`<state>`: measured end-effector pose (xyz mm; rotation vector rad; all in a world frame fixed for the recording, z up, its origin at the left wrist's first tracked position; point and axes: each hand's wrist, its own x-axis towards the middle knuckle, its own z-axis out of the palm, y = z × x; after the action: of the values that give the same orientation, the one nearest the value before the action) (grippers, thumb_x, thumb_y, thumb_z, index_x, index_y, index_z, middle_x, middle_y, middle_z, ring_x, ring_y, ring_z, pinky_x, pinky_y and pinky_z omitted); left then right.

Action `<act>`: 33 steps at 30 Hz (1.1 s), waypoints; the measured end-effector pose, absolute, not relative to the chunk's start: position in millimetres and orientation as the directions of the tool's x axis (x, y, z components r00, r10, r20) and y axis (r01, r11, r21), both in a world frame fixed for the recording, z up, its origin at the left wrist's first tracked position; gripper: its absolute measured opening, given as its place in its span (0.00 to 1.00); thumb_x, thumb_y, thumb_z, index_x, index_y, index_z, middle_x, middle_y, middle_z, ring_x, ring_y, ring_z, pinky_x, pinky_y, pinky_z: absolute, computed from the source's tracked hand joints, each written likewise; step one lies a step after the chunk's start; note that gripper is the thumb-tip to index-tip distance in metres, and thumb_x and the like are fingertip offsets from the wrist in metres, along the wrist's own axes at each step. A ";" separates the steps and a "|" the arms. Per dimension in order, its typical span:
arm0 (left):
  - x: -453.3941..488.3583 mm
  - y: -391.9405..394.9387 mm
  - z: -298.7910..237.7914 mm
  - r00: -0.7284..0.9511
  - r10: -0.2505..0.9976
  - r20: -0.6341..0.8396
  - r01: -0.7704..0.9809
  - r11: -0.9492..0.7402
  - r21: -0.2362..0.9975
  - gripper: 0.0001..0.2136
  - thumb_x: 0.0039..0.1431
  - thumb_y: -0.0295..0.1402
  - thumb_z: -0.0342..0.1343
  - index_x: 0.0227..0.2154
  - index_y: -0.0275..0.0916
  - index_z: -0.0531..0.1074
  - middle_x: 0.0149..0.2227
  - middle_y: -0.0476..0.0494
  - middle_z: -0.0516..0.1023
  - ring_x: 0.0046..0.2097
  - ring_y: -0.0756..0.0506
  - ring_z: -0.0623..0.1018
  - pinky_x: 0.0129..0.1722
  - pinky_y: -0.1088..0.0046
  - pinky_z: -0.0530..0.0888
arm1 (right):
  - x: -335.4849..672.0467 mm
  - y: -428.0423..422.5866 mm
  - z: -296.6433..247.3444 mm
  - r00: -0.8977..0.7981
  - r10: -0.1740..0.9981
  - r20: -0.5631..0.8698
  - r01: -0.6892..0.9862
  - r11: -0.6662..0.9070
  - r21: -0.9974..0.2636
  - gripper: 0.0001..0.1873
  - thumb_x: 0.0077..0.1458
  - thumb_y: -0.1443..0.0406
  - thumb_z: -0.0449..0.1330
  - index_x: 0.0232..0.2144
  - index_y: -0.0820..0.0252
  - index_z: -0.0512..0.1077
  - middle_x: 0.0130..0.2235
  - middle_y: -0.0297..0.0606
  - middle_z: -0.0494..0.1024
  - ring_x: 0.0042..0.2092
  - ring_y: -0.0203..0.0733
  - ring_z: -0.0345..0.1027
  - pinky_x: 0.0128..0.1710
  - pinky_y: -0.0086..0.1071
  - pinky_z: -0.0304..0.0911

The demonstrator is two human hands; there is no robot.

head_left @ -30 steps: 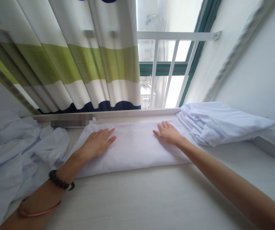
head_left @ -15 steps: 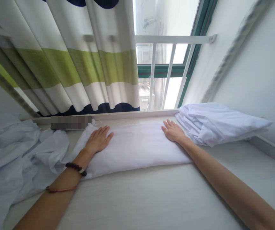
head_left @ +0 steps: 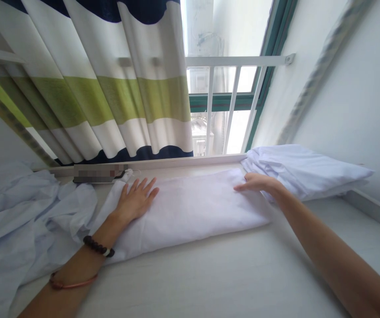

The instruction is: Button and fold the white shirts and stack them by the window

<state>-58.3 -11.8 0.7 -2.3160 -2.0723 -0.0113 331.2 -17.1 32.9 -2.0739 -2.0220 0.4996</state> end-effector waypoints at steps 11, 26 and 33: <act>-6.0 -35.3 -16.2 0.350 0.935 -0.060 0.934 -0.343 0.103 0.29 0.64 0.52 0.30 0.65 0.51 0.45 0.68 0.49 0.43 0.68 0.38 0.44 0.63 0.48 0.42 | 350.5 -25.8 33.7 -0.136 0.926 -0.354 0.540 -0.230 -0.810 0.31 0.49 0.60 0.62 0.56 0.59 0.67 0.54 0.51 0.72 0.48 0.49 0.72 0.38 0.30 0.68; -13.2 -29.8 3.1 0.522 0.851 -0.060 0.852 -0.517 0.079 0.27 0.63 0.47 0.41 0.61 0.41 0.60 0.65 0.40 0.56 0.66 0.38 0.53 0.63 0.56 0.50 | 352.3 -37.1 104.8 -0.165 0.957 -0.236 0.394 -0.156 -0.906 0.20 0.53 0.67 0.60 0.49 0.67 0.71 0.44 0.51 0.78 0.37 0.40 0.75 0.37 0.30 0.66; -53.5 -8.8 40.7 0.312 0.950 0.031 0.941 -0.313 0.127 0.18 0.59 0.44 0.47 0.40 0.38 0.74 0.38 0.40 0.78 0.39 0.41 0.78 0.42 0.66 0.72 | 242.9 -19.1 96.9 -0.427 0.872 -0.241 0.444 -0.030 -0.895 0.20 0.48 0.67 0.62 0.46 0.57 0.72 0.43 0.39 0.79 0.38 0.41 0.74 0.33 0.28 0.70</act>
<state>-53.5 -8.8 40.7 -2.6124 -1.8877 -0.1607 242.9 -19.1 96.9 -1.3778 -1.8551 1.4493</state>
